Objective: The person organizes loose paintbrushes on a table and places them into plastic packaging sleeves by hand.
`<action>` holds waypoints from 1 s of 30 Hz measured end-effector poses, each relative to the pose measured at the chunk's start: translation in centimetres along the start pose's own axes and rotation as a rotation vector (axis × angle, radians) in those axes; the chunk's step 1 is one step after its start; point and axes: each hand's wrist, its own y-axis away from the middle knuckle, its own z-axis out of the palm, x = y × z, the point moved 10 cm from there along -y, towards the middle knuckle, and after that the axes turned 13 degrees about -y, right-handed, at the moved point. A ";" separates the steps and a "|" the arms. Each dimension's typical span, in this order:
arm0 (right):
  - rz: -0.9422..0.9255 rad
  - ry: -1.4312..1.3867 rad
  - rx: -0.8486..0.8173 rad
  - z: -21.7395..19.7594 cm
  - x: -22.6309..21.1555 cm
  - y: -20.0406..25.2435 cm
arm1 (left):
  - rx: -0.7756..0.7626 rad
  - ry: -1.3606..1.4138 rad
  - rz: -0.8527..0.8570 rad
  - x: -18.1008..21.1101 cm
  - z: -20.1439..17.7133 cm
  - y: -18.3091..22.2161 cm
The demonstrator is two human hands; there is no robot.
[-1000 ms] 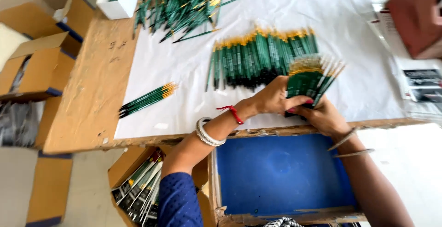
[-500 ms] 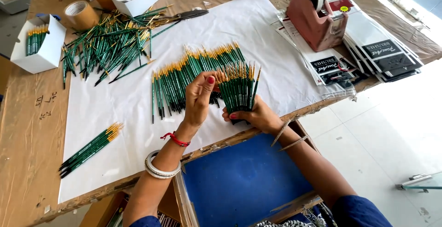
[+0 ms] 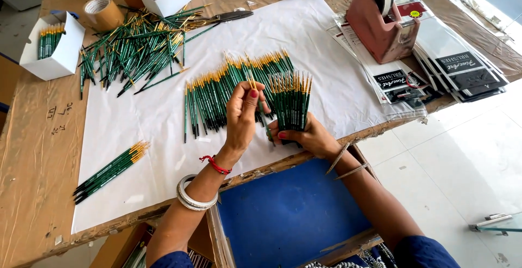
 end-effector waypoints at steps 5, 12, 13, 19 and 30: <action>0.049 0.052 -0.004 0.5 -0.3 0.0 | -0.035 0.399 -0.268 -3.8 1.1 0.7; 0.065 0.031 0.037 0.0 0.1 0.0 | -0.102 0.004 -0.064 -3.1 1.5 0.5; 0.064 0.043 0.042 0.0 0.0 0.0 | -0.084 0.057 -0.140 -2.6 1.3 0.3; 0.077 0.047 0.046 -0.4 0.5 -0.1 | -0.074 0.411 -0.319 -7.4 1.3 0.9; 0.028 0.144 -0.017 0.5 -0.2 -0.1 | -0.079 0.142 -0.140 -4.0 1.4 0.2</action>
